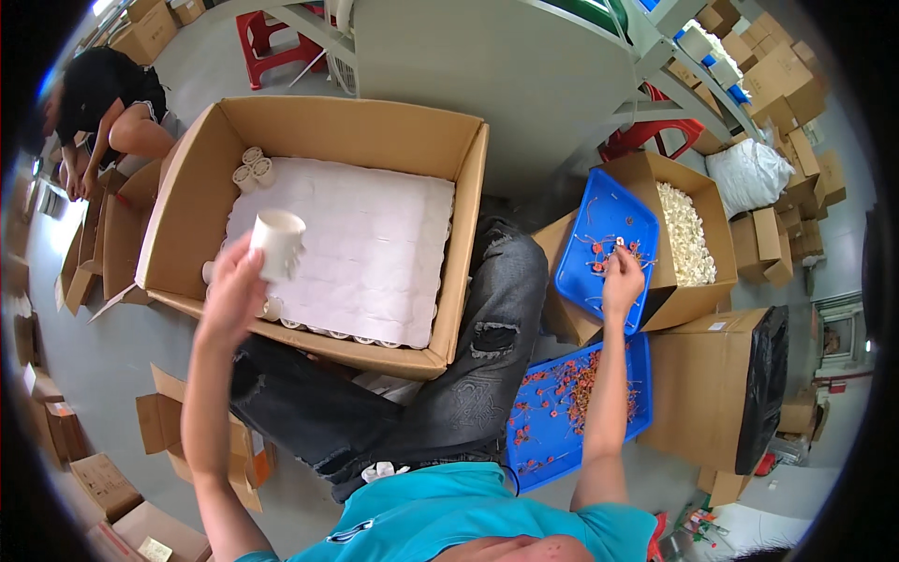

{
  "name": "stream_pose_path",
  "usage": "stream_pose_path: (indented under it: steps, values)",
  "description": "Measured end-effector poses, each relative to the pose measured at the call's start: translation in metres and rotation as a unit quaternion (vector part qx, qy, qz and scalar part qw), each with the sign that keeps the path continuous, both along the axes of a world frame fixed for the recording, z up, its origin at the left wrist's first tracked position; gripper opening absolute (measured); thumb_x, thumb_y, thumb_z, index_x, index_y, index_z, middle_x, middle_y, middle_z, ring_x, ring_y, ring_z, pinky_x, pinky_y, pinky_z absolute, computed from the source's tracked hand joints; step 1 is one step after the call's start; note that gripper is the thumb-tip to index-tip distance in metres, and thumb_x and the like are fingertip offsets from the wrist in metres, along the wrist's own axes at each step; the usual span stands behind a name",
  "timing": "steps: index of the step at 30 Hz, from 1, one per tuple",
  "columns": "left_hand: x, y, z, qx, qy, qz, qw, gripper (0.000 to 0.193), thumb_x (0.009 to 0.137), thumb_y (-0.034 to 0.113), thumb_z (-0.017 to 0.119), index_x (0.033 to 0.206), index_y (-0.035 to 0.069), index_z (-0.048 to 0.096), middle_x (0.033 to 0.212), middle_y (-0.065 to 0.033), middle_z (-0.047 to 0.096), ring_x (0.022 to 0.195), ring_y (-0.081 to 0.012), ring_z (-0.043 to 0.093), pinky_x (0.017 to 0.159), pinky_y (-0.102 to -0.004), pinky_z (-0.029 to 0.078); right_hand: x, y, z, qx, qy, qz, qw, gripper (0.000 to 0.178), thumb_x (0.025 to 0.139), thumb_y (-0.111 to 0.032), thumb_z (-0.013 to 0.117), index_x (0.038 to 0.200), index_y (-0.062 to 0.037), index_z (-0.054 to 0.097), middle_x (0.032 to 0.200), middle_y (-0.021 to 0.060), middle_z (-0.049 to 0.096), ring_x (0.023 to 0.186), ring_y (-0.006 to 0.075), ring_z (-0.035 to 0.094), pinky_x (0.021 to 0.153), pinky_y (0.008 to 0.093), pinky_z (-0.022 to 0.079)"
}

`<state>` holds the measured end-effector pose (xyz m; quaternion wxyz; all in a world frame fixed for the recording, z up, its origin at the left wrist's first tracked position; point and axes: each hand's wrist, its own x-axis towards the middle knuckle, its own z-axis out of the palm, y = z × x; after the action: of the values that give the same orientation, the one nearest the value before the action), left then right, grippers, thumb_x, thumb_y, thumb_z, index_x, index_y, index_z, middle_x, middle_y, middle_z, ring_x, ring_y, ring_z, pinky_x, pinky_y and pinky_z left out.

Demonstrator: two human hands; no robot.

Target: Assembling small electronic components into cylindrical shells and packing them into a cardboard box.

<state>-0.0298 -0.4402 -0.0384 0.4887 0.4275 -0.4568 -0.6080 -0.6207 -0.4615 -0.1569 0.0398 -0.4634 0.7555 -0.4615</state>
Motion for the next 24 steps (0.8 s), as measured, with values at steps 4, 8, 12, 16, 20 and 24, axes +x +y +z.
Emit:
stream_pose_path:
  steps: [4, 8, 12, 16, 20, 24]
  values:
    - [-0.058, 0.082, -0.020, 0.076, 0.323, -0.069, 0.941, 0.066, 0.098, 0.043, 0.059, 0.142, -0.004, 0.043, 0.131, -0.0211, 0.059, 0.113, -0.0323, 0.063, 0.099, -0.0428, 0.050, -0.023, -0.046, -0.003, 0.147, 0.208, 0.020, 0.967, 0.027, 0.085, -0.012, 0.072, 0.108, 0.0024, 0.074, 0.094, 0.0207, 0.073, 0.084, 0.0282, 0.073, 0.075, 0.0381, 0.057]
    - [-0.092, 0.125, -0.056, 0.122, 0.403, -0.104, 0.901, 0.065, 0.102, 0.041, 0.053, 0.145, -0.004, 0.038, 0.135, -0.0229, 0.056, 0.122, -0.0402, 0.059, 0.105, -0.0478, 0.047, -0.019, -0.056, -0.013, 0.243, 0.151, 0.029, 0.958, 0.028, 0.078, -0.014, 0.076, 0.104, -0.0015, 0.076, 0.094, 0.0226, 0.073, 0.083, 0.0364, 0.073, 0.080, 0.0416, 0.057]
    - [-0.108, 0.139, -0.070, 0.138, 0.400, -0.097, 0.901, 0.065, 0.099, 0.042, 0.060, 0.145, 0.001, 0.040, 0.134, -0.0197, 0.057, 0.121, -0.0375, 0.059, 0.105, -0.0464, 0.048, -0.019, -0.050, -0.018, 0.230, 0.206, 0.007, 0.951, 0.019, 0.079, -0.016, 0.074, 0.096, -0.0063, 0.078, 0.093, 0.0209, 0.073, 0.086, 0.0355, 0.072, 0.079, 0.0438, 0.056]
    - [-0.101, 0.150, -0.072, 0.150, 0.292, -0.077, 0.941, 0.058, 0.078, 0.016, 0.084, 0.125, 0.003, 0.052, 0.112, -0.0107, 0.065, 0.104, -0.0251, 0.067, 0.095, -0.0387, 0.053, 0.003, -0.042, 0.014, 0.111, 0.083, -0.013, 0.990, 0.020, 0.081, -0.007, 0.070, 0.099, -0.0001, 0.073, 0.081, 0.0196, 0.073, 0.078, 0.0299, 0.074, 0.071, 0.0405, 0.056]
    - [-0.114, 0.146, -0.072, 0.151, 0.235, -0.089, 0.956, 0.053, 0.075, 0.018, 0.087, 0.116, 0.005, 0.055, 0.107, -0.0097, 0.066, 0.095, -0.0211, 0.067, 0.083, -0.0353, 0.055, -0.012, -0.017, 0.047, 0.090, 0.133, 0.032, 0.986, 0.019, 0.078, -0.001, 0.071, 0.097, 0.0037, 0.071, 0.072, 0.0161, 0.071, 0.064, 0.0241, 0.070, 0.061, 0.0355, 0.054]
    - [-0.119, 0.153, -0.077, 0.141, 0.192, -0.126, 0.963, 0.056, 0.082, 0.029, 0.083, 0.123, 0.003, 0.054, 0.110, -0.0088, 0.066, 0.103, -0.0187, 0.064, 0.092, -0.0342, 0.051, -0.023, -0.007, 0.074, 0.214, 0.052, 0.045, 0.974, 0.021, 0.078, 0.000, 0.071, 0.098, 0.0067, 0.070, 0.067, 0.0162, 0.068, 0.054, 0.0207, 0.065, 0.051, 0.0314, 0.051]
